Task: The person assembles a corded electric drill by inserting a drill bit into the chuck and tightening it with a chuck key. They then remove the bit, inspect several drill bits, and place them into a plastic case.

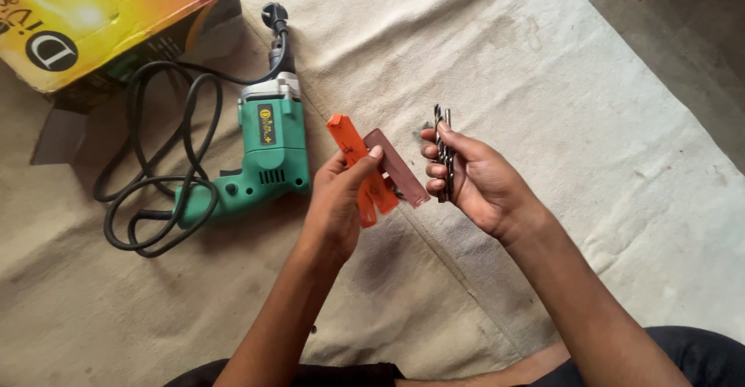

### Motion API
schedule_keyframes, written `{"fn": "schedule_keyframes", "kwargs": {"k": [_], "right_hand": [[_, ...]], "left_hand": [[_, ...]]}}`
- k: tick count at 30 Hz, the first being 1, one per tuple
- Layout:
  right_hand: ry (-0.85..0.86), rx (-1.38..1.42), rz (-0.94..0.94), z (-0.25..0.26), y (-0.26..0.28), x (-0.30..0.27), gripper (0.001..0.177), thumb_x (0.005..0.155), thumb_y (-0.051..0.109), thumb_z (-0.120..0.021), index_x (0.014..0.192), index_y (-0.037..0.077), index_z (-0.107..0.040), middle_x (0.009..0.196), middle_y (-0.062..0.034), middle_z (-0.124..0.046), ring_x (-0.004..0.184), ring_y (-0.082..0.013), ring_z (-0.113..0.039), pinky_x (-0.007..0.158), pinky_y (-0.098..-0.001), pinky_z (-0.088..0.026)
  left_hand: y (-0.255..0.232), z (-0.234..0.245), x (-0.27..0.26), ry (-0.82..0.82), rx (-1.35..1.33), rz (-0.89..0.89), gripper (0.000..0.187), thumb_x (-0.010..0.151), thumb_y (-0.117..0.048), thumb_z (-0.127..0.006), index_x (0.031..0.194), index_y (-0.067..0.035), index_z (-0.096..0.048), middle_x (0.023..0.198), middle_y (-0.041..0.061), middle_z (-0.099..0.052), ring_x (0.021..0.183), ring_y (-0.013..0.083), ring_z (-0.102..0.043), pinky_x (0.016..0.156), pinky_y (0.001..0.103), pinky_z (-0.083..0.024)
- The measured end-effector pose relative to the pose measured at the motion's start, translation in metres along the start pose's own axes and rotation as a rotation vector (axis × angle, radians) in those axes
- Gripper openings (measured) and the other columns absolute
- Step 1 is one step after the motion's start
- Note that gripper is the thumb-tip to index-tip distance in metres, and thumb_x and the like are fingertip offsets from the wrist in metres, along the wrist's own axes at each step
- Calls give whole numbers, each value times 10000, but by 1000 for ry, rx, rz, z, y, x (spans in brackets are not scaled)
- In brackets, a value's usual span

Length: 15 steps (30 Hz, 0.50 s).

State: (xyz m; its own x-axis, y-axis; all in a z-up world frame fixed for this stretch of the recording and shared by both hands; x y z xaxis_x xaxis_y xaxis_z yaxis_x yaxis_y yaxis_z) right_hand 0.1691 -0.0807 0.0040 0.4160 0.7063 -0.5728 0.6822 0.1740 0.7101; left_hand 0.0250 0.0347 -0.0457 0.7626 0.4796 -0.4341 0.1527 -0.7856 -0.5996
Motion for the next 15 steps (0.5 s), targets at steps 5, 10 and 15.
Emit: {"fn": "schedule_keyframes", "kwargs": {"k": [5,10,15], "right_hand": [[-110,-366,7,-4,-8,2,512,974,482,-668,1162,16,-568,773,17,-512,586,-56,-446,510,-205,-393],[43,-588,15,-21,-18,-4,550,908,548,-622,1207,90,-669,704,19,-638,507,-43,-466,447,-206,-383],[-12,-477,32,-19,-10,-2,421,971,443,-580,1142,59,-614,869,-32,-750,691,-92,-703,582,-242,-555]], "left_hand": [[-3,2,-2,-21,114,-7,243,906,-177,-739,1099,-37,-691,936,50,-717,809,152,-683,744,349,-565],[4,0,-3,101,43,-41,237,895,-163,-723,1073,-12,-681,948,64,-730,819,166,-707,748,339,-606],[1,-1,3,46,19,37,413,1044,-306,-538,1250,50,-577,1083,155,-694,891,199,-676,819,362,-580]]}}
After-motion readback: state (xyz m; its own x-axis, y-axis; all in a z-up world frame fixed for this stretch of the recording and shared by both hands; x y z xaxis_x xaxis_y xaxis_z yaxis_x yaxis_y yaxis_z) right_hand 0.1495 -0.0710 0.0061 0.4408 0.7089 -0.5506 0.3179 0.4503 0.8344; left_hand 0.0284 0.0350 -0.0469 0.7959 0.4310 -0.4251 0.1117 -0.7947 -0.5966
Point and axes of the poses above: each hand's wrist, its own x-axis towards the middle knuckle, its own z-axis out of the back of the hand, y = z × x, the point moved 2 cm from there along x, towards the middle knuckle
